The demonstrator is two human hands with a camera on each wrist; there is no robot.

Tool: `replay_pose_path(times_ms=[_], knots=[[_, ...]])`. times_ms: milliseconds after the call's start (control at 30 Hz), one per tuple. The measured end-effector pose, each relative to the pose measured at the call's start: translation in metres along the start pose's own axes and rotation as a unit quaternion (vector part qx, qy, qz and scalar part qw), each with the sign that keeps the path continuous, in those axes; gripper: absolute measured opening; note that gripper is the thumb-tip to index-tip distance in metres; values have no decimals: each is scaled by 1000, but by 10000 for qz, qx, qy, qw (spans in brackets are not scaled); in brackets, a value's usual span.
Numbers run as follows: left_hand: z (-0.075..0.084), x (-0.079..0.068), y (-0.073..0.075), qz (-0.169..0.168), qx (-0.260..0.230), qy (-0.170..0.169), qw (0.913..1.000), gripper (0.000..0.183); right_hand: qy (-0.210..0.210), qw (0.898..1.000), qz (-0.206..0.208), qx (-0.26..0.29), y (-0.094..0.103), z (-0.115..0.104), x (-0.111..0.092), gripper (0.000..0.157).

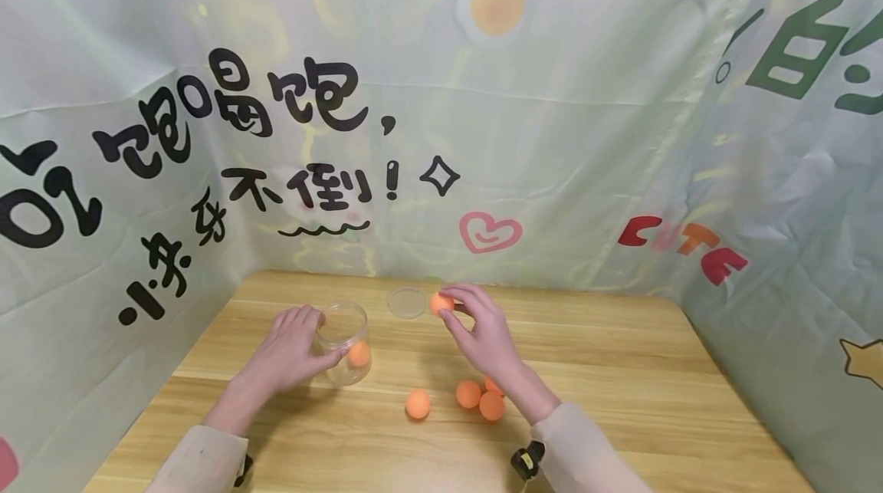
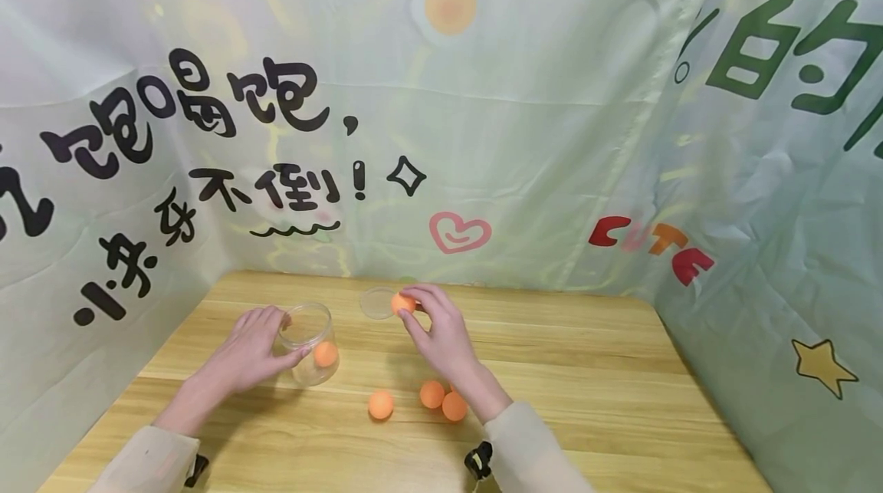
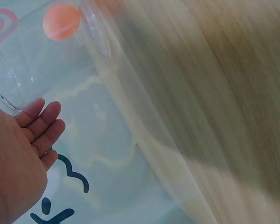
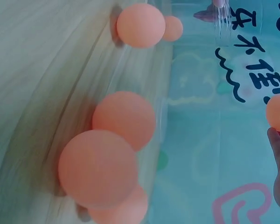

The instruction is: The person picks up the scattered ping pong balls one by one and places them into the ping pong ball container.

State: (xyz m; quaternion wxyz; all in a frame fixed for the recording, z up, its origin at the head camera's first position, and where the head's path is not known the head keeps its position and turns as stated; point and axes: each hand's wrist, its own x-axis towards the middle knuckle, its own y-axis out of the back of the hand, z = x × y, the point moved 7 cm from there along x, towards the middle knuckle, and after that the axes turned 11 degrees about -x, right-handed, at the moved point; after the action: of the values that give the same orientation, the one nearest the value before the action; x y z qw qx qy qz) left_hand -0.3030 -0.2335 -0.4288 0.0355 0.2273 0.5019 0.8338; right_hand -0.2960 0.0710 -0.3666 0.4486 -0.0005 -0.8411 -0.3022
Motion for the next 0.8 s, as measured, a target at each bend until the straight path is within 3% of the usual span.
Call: replay_pose_path(times_ms=[800], knots=[[0,0,-1,-24,22,14,10000,70,147,9995,-178,222,-28,-21,20,27]])
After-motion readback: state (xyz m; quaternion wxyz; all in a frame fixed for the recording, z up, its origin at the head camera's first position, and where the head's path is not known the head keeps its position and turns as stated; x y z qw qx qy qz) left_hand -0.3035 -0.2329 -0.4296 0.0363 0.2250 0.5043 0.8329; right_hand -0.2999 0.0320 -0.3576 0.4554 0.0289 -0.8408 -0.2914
